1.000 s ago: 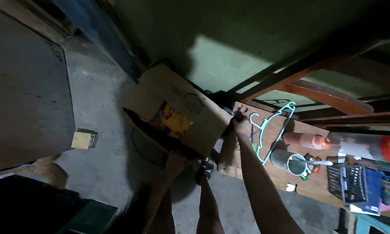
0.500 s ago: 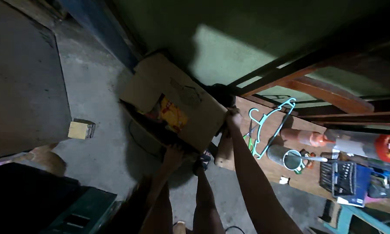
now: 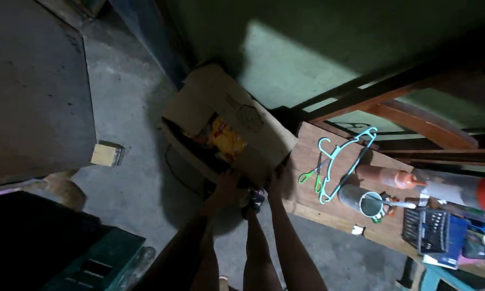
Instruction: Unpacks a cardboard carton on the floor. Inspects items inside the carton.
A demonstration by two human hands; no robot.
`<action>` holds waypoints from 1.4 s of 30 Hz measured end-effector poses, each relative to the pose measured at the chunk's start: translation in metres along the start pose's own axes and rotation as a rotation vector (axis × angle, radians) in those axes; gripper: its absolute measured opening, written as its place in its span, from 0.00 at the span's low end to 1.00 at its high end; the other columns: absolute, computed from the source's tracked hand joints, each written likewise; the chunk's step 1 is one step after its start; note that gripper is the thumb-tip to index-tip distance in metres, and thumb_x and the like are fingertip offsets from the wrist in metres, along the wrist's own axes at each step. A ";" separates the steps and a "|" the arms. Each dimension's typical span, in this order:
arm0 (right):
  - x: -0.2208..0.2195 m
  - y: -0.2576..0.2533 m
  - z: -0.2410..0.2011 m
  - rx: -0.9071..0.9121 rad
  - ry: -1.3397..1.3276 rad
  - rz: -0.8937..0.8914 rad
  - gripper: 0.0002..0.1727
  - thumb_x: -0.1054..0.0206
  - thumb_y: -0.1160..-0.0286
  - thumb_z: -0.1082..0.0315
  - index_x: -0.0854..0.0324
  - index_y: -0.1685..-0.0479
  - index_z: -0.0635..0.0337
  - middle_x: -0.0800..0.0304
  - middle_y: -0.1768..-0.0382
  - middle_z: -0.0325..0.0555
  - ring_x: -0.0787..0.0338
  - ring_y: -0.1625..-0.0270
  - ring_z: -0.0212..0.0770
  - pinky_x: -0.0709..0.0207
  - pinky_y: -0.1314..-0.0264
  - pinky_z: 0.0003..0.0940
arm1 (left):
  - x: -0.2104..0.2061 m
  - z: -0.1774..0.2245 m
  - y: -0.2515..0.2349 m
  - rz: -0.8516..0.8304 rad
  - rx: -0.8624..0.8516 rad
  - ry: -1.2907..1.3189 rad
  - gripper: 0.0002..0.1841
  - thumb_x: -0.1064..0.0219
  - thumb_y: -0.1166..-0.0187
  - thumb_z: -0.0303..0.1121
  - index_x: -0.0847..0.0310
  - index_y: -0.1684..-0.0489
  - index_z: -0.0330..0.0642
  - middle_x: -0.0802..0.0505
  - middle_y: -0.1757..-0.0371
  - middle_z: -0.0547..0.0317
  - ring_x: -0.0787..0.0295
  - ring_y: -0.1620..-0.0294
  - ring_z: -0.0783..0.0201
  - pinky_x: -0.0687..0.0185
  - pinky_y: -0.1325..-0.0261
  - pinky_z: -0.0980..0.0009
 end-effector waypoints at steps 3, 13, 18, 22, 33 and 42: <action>0.000 0.008 -0.047 0.172 0.624 -0.042 0.42 0.26 0.26 0.57 0.36 0.15 0.73 0.41 0.15 0.77 0.39 0.13 0.74 0.45 0.12 0.63 | 0.014 0.005 -0.004 0.211 0.116 0.315 0.38 0.34 0.17 0.40 0.45 0.12 0.26 0.42 0.11 0.26 0.49 0.09 0.33 0.48 0.10 0.47; 0.013 -0.064 -0.164 0.673 1.144 -0.328 0.23 0.37 0.21 0.78 0.19 0.27 0.56 0.31 0.20 0.74 0.37 0.17 0.80 0.54 0.23 0.86 | 0.011 0.030 0.003 0.221 0.171 0.324 0.30 0.39 0.13 0.45 0.30 0.19 0.33 0.21 0.23 0.35 0.23 0.22 0.44 0.30 0.19 0.51; 0.056 -0.114 -0.201 0.679 1.099 -0.013 0.27 0.41 0.26 0.85 0.21 0.26 0.61 0.32 0.25 0.82 0.38 0.20 0.85 0.50 0.28 0.86 | -0.032 0.088 0.049 0.238 -0.358 0.276 0.18 0.38 0.17 0.31 0.16 0.36 0.29 0.14 0.31 0.32 0.18 0.27 0.39 0.27 0.22 0.50; 0.045 -0.137 -0.205 0.515 1.166 -0.055 0.17 0.42 0.14 0.74 0.18 0.33 0.70 0.20 0.28 0.71 0.23 0.23 0.72 0.32 0.27 0.71 | -0.102 0.113 0.052 -0.082 -0.508 0.134 0.31 0.30 0.20 0.43 0.25 0.22 0.32 0.38 0.09 0.34 0.52 0.06 0.38 0.61 0.09 0.38; -0.011 -0.087 -0.119 0.089 0.842 -0.230 0.41 0.27 0.23 0.55 0.37 0.15 0.66 0.44 0.13 0.71 0.41 0.12 0.71 0.37 0.17 0.64 | 0.003 -0.002 0.009 0.372 -0.181 0.175 0.20 0.38 0.15 0.37 0.16 0.32 0.33 0.16 0.26 0.36 0.25 0.20 0.39 0.36 0.16 0.46; -0.062 -0.058 -0.081 -0.295 0.312 -0.119 0.44 0.30 0.22 0.45 0.37 0.16 0.69 0.37 0.18 0.76 0.32 0.17 0.70 0.34 0.18 0.58 | 0.145 -0.103 -0.051 0.540 0.212 -0.314 0.43 0.23 0.28 0.34 0.41 0.09 0.52 0.45 0.07 0.34 0.60 0.09 0.23 0.63 0.18 0.20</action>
Point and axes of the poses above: each hand's wrist, its own y-axis away from the middle knuckle, its own x-axis out of the back of the hand, z = x × y, the point moved 2 cm from there along -y, towards the middle knuckle
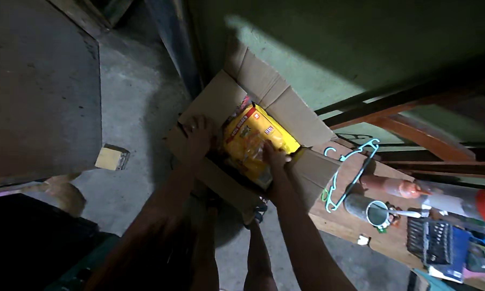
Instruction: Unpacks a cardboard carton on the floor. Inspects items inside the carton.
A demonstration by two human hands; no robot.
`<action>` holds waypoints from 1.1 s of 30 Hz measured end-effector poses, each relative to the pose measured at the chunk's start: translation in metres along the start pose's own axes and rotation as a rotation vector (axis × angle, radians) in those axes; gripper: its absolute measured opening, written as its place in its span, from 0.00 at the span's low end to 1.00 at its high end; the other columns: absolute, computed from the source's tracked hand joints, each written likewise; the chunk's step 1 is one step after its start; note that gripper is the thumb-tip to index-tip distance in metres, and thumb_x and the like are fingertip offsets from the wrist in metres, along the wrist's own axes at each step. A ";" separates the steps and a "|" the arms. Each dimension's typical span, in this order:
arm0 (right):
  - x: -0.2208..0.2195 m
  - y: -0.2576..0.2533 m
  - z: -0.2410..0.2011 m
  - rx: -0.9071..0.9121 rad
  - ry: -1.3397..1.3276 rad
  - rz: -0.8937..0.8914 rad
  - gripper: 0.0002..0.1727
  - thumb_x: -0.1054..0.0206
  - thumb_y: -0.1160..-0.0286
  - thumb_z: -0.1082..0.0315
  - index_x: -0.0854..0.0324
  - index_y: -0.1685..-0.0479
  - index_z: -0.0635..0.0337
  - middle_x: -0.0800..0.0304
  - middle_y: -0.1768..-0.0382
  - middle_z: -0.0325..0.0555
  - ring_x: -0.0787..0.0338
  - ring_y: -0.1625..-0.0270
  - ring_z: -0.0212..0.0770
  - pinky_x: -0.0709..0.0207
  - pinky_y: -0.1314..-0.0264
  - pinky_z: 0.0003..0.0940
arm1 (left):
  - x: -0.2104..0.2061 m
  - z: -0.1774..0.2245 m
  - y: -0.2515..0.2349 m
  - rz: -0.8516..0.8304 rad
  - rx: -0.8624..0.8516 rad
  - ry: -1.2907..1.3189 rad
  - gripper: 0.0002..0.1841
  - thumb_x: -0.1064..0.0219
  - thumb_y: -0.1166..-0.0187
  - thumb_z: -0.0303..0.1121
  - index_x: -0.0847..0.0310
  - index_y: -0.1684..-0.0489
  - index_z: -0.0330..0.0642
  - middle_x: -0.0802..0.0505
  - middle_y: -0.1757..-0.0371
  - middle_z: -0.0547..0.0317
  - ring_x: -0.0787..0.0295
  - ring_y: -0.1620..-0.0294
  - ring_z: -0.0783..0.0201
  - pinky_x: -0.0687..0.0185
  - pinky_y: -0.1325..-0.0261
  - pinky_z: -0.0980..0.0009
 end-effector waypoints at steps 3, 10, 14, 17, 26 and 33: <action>-0.021 0.018 -0.001 0.060 -0.218 0.001 0.37 0.23 0.26 0.61 0.31 0.24 0.76 0.21 0.29 0.72 0.20 0.26 0.61 0.28 0.21 0.51 | 0.021 -0.004 0.001 -0.031 -0.095 0.072 0.42 0.21 0.29 0.37 0.38 0.11 0.51 0.41 0.09 0.33 0.52 0.11 0.22 0.50 0.21 0.22; -0.015 0.033 0.006 0.081 -0.445 -0.076 0.29 0.29 0.21 0.70 0.33 0.26 0.75 0.17 0.40 0.68 0.14 0.42 0.52 0.19 0.37 0.45 | 0.105 -0.093 0.006 0.463 -0.127 0.322 0.18 0.42 0.13 0.27 0.22 0.28 0.34 0.24 0.23 0.26 0.18 0.35 0.24 0.22 0.39 0.31; -0.022 0.018 0.027 0.066 -0.690 -0.133 0.23 0.38 0.14 0.69 0.31 0.25 0.70 0.16 0.42 0.62 0.13 0.47 0.46 0.17 0.43 0.44 | 0.096 -0.102 -0.020 0.606 -0.108 0.121 0.22 0.40 0.22 0.18 0.14 0.33 0.47 0.32 0.13 0.33 0.48 0.13 0.21 0.52 0.22 0.24; -0.024 0.020 0.033 0.046 -0.775 -0.257 0.22 0.40 0.13 0.68 0.32 0.25 0.67 0.15 0.44 0.58 0.12 0.48 0.44 0.15 0.45 0.44 | 0.073 -0.081 -0.031 0.461 -0.034 -0.010 0.27 0.34 0.17 0.35 0.28 0.16 0.61 0.45 0.05 0.48 0.71 0.06 0.27 0.76 0.21 0.15; 0.005 0.038 0.022 0.087 -0.692 -0.290 0.18 0.43 0.14 0.74 0.30 0.30 0.72 0.15 0.49 0.57 0.12 0.52 0.41 0.16 0.48 0.38 | 0.096 -0.071 -0.061 -0.016 0.235 0.020 0.48 0.33 0.25 0.64 0.57 0.04 0.71 0.68 0.03 0.46 0.81 0.07 0.25 0.78 0.23 0.14; 0.105 0.062 0.077 0.138 -0.592 -0.096 0.18 0.42 0.19 0.68 0.24 0.36 0.69 0.11 0.55 0.49 0.10 0.57 0.34 0.13 0.53 0.33 | 0.077 -0.030 -0.035 0.234 0.032 -0.013 0.34 0.35 0.19 0.37 0.39 0.13 0.33 0.46 0.08 0.31 0.61 0.08 0.25 0.72 0.14 0.23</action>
Point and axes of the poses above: each hand's wrist, its own y-axis away from the middle knuckle, its own x-axis out of the back of the hand, z = x × y, the point moved 2 cm from there along -y, towards the middle knuckle
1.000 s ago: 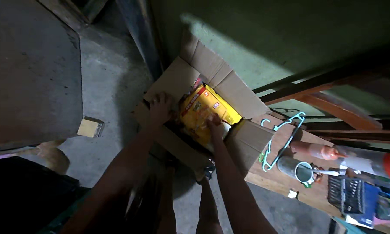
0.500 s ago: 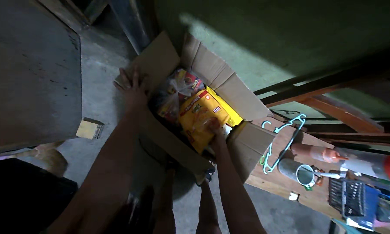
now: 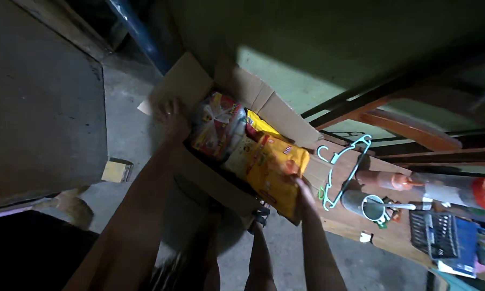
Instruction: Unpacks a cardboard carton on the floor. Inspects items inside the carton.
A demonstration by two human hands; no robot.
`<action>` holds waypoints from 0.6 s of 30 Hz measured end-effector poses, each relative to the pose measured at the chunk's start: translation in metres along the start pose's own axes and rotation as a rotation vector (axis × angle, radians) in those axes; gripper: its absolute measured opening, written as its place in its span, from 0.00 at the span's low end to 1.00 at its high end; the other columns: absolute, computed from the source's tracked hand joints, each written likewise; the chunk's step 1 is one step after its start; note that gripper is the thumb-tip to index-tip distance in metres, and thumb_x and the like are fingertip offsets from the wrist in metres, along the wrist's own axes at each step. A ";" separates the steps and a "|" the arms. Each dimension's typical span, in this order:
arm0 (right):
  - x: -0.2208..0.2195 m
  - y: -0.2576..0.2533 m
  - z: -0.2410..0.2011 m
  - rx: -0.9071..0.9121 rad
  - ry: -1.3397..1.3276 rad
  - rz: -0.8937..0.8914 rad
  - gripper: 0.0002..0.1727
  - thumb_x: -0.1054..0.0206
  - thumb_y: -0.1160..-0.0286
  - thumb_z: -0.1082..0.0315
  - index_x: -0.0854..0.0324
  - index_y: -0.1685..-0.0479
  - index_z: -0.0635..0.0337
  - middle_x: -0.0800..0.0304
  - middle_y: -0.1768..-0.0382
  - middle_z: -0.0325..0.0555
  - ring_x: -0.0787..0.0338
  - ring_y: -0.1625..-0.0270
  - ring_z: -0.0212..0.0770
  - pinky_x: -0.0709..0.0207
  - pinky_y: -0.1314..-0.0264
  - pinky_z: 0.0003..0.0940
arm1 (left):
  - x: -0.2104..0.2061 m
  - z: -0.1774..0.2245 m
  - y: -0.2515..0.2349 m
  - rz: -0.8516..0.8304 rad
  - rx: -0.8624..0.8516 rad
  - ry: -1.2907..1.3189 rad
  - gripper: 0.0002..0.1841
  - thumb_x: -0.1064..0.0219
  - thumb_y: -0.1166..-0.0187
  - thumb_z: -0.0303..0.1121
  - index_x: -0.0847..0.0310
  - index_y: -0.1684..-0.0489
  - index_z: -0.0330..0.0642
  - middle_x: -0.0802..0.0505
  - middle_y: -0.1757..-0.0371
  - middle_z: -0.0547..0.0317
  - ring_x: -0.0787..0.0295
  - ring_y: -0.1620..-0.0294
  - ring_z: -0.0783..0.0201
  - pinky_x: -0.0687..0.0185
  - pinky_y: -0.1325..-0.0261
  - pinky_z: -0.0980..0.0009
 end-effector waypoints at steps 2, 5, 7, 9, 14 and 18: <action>0.038 0.001 0.011 0.038 0.013 0.016 0.17 0.45 0.23 0.71 0.25 0.39 0.71 0.14 0.58 0.45 0.13 0.58 0.31 0.16 0.52 0.31 | 0.000 0.023 0.012 -0.153 -0.052 0.024 0.27 0.35 0.16 0.35 0.30 0.20 0.31 0.35 0.13 0.31 0.46 0.11 0.29 0.48 0.14 0.33; 0.066 0.005 0.032 0.045 -0.075 0.015 0.16 0.48 0.27 0.70 0.27 0.43 0.65 0.13 0.63 0.37 0.12 0.61 0.27 0.14 0.55 0.29 | -0.024 0.047 0.008 -0.310 0.023 0.198 0.25 0.40 0.11 0.42 0.26 0.22 0.35 0.19 0.26 0.30 0.24 0.24 0.32 0.29 0.25 0.37; 0.069 0.007 0.039 0.035 -0.132 0.000 0.14 0.50 0.27 0.69 0.28 0.45 0.62 0.13 0.64 0.35 0.11 0.62 0.26 0.13 0.57 0.28 | -0.050 0.055 -0.001 -0.345 0.069 0.304 0.27 0.45 0.09 0.41 0.34 0.16 0.34 0.24 0.20 0.31 0.29 0.18 0.34 0.35 0.19 0.39; 0.067 0.004 0.047 0.033 -0.198 0.001 0.16 0.50 0.28 0.68 0.28 0.44 0.61 0.12 0.64 0.34 0.10 0.62 0.26 0.13 0.57 0.28 | -0.068 0.064 -0.011 -0.334 0.060 0.336 0.28 0.47 0.08 0.40 0.37 0.16 0.29 0.31 0.15 0.31 0.37 0.13 0.35 0.43 0.13 0.42; 0.060 0.000 0.065 0.021 -0.311 -0.007 0.15 0.51 0.30 0.66 0.26 0.48 0.56 0.08 0.66 0.32 0.08 0.61 0.26 0.11 0.57 0.29 | -0.079 0.075 -0.020 -0.245 0.202 0.390 0.34 0.37 0.13 0.48 0.32 0.22 0.24 0.25 0.22 0.26 0.31 0.18 0.33 0.37 0.16 0.43; 0.059 -0.003 0.072 0.017 -0.366 0.000 0.14 0.54 0.26 0.66 0.24 0.50 0.54 0.07 0.66 0.32 0.07 0.60 0.26 0.11 0.56 0.29 | -0.071 0.070 -0.025 -0.253 0.272 0.533 0.29 0.35 0.14 0.46 0.25 0.27 0.28 0.18 0.27 0.30 0.24 0.23 0.36 0.31 0.21 0.43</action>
Point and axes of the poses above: each hand's wrist, its own y-axis away from the middle knuckle, its own x-axis out of the back of the hand, z = x × y, the point moved 2 cm from there along -y, towards the middle knuckle
